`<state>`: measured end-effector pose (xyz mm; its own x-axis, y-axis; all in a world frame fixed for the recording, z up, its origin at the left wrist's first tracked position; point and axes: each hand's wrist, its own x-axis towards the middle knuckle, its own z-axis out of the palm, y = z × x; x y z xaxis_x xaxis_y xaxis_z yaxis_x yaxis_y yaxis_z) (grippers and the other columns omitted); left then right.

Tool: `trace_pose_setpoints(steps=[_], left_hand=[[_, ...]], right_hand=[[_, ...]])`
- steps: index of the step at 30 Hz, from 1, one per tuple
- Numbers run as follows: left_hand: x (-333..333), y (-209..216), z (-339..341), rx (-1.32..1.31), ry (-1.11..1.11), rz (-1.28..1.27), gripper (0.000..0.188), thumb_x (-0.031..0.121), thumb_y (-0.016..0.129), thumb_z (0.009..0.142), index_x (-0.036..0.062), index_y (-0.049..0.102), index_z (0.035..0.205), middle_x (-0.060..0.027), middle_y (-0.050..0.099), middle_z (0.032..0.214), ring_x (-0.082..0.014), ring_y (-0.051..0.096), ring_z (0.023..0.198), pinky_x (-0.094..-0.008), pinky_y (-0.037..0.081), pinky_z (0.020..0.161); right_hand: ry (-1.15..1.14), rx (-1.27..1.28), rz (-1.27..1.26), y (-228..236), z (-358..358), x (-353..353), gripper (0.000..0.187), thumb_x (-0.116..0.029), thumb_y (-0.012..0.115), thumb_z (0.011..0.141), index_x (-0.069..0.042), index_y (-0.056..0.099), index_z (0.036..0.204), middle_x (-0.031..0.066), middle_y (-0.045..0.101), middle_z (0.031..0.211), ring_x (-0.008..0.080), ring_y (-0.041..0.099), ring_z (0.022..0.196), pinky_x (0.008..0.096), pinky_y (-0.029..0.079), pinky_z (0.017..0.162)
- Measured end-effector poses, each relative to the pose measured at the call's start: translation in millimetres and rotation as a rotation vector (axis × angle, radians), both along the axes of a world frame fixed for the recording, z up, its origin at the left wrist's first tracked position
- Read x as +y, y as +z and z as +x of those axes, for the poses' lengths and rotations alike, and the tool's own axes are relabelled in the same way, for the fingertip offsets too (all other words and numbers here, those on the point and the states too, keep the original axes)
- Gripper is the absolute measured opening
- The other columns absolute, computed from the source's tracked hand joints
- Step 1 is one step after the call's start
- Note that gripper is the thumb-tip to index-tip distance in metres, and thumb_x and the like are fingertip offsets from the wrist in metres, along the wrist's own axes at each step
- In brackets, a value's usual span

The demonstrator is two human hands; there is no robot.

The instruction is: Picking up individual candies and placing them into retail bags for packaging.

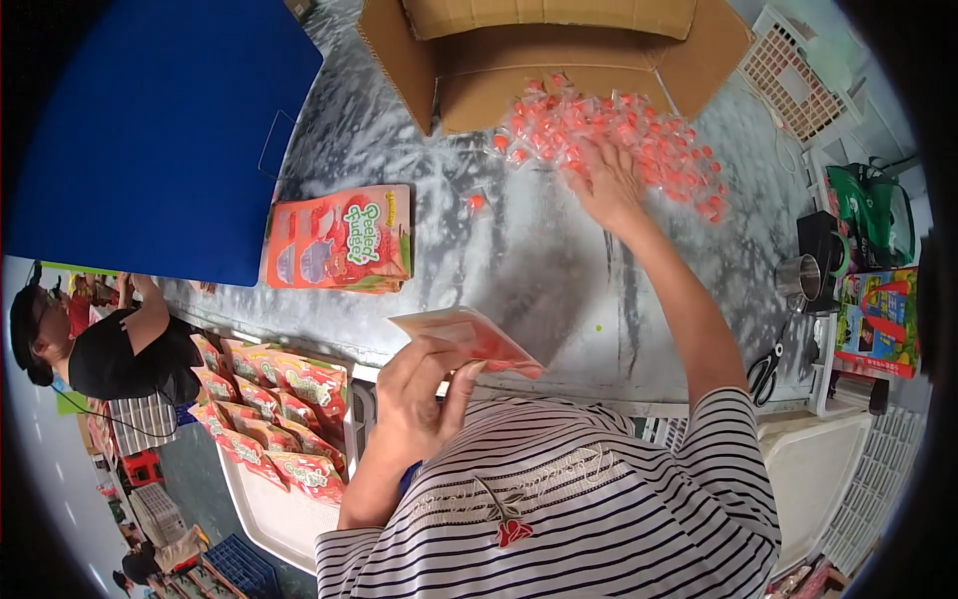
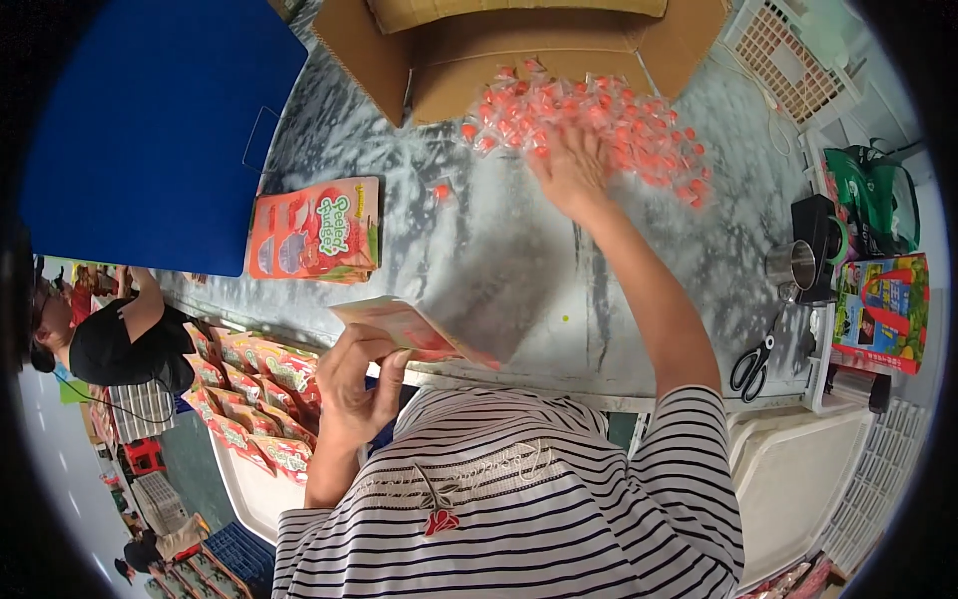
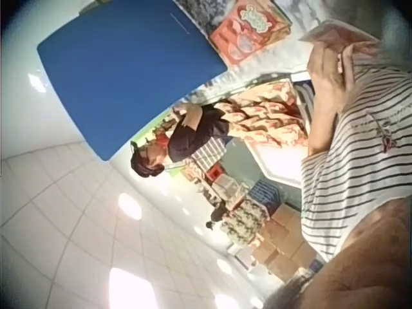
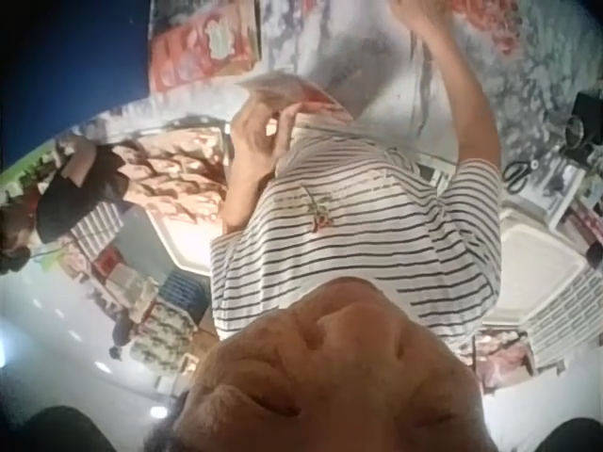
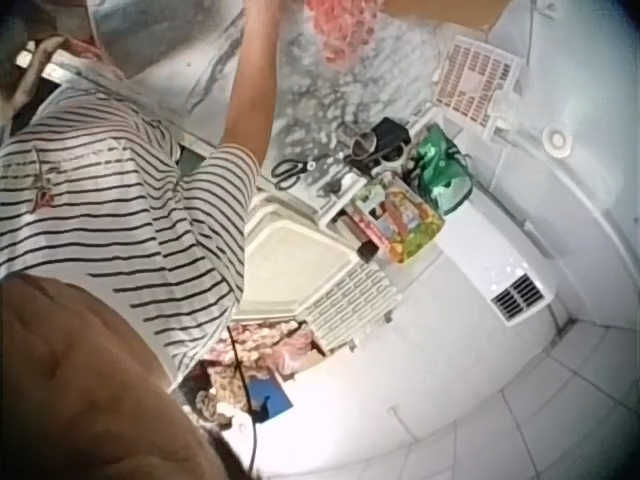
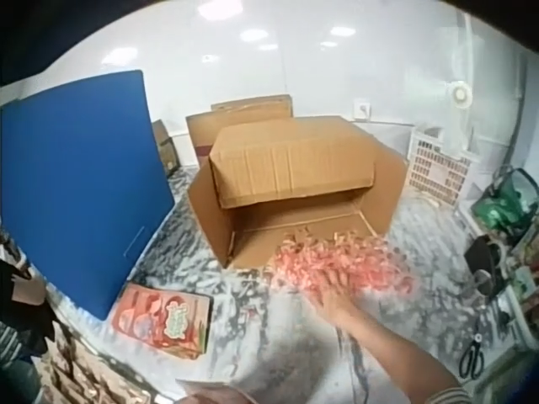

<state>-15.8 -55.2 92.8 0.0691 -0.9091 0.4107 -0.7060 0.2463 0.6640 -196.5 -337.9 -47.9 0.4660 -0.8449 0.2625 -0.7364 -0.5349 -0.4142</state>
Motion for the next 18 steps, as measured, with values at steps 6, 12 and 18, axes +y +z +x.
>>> trace_pose_setpoints(steps=[6, 12, 18], left_hand=[[12, -4, 21, -0.054, 0.134, -0.055, 0.009, -0.002, 0.068, 0.08, -0.0009, 0.062, 0.087, -0.013, 0.062, 0.08, -0.0246, 0.062, 0.066, -0.0308, 0.048, 0.056], [16, 4, 29, -0.036, 0.224, -0.021, 0.008, -0.003, 0.066, 0.082, -0.003, 0.059, 0.083, -0.0126, 0.059, 0.077, -0.0197, 0.054, 0.058, -0.0274, 0.044, 0.054], [21, 4, 36, -0.054, 0.286, -0.026, 0.01, -0.001, 0.067, 0.082, -0.0026, 0.057, 0.081, -0.0107, 0.058, 0.076, -0.0172, 0.051, 0.058, -0.026, 0.043, 0.055]], right_hand=[[0.011, 0.131, -0.197, -24, 4, 30, 0.05, -0.038, 0.058, 0.089, -0.012, 0.051, 0.131, 0.0152, 0.043, 0.133, 0.0348, 0.04, 0.12, 0.0489, 0.032, 0.102], [0.187, 0.097, -0.156, -25, -8, 97, 0.056, -0.034, 0.063, 0.085, -0.011, 0.048, 0.134, 0.0163, 0.037, 0.143, 0.0364, 0.034, 0.13, 0.0509, 0.028, 0.107], [0.092, -0.587, 0.17, -27, -41, 103, 0.032, -0.018, 0.048, 0.097, -0.001, 0.055, 0.124, 0.0173, 0.056, 0.125, 0.0263, 0.054, 0.117, 0.0349, 0.041, 0.099]])
